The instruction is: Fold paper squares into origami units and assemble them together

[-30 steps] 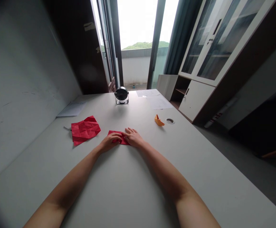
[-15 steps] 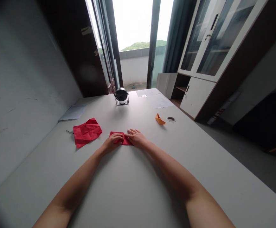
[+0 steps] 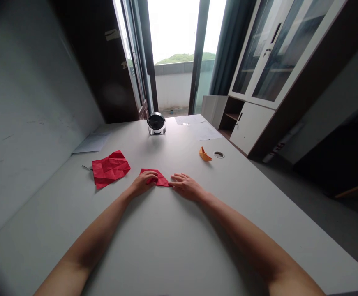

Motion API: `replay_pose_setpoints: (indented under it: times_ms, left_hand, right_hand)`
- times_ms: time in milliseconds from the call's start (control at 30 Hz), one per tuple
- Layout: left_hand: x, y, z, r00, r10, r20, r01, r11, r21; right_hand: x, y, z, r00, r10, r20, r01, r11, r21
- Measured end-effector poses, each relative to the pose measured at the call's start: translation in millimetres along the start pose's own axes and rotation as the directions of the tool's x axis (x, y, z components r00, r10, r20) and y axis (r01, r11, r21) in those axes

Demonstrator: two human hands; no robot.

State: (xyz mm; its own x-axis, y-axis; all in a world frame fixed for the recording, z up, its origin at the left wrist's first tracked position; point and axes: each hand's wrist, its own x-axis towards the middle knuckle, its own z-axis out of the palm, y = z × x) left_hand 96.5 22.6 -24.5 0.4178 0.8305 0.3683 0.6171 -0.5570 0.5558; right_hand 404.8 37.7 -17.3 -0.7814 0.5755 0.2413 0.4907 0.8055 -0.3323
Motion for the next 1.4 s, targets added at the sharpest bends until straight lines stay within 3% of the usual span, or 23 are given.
replay_pose_setpoints:
  times_ms: [167,300,433,533,667,733,867,1100,1267,1333,1400]
  left_hand:
    - [2,9,5.9,1.000,-0.021,-0.002,0.021,0.999,0.039]
    - [3,11,11.9,0.994,-0.085,-0.069,0.092,0.990,0.106]
    - [3,7,15.5,0.971,-0.190,-0.145,0.214,0.962,0.171]
    - [1,3,17.3,0.964,-0.217,-0.157,0.243,0.954,0.177]
    - [0,2,18.4,0.960,-0.229,-0.160,0.256,0.950,0.177]
    - [0,2,18.4,0.961,-0.226,-0.162,0.254,0.949,0.185]
    - [0,4,16.3,0.971,-0.185,-0.150,0.212,0.960,0.186]
    - [-1,6,12.9,0.977,-0.147,-0.151,0.167,0.978,0.128]
    - [0,4,6.2,0.950,-0.197,-0.242,0.227,0.968,0.104]
    - [-1,1,2.2,0.926,-0.227,-0.301,0.256,0.965,0.060]
    - [-1,-2,-0.7,0.891,-0.276,-0.361,0.281,0.959,-0.040]
  right_hand:
    - [-22,-10,-14,0.996,0.091,-0.014,-0.088,0.985,0.151]
    - [-13,-11,-10,0.976,0.199,-0.094,-0.174,0.959,0.223]
    - [22,-18,3,0.896,0.408,-0.176,-0.369,0.904,0.218]
    - [52,-23,9,0.812,0.562,-0.160,-0.515,0.817,0.260]
    - [82,-10,9,0.736,0.667,-0.119,-0.615,0.732,0.293]
    - [92,0,7,0.745,0.667,-0.020,-0.639,0.722,0.266]
    - [109,6,6,0.809,0.574,0.130,-0.588,0.790,0.173]
    - [124,-15,22,0.831,0.554,0.053,-0.557,0.827,0.072]
    - [111,-10,28,0.886,0.459,-0.059,-0.417,0.848,0.328]
    - [104,-5,26,0.898,0.435,-0.063,-0.342,0.781,0.522]
    - [100,-1,24,0.904,0.426,-0.032,-0.281,0.649,0.707]
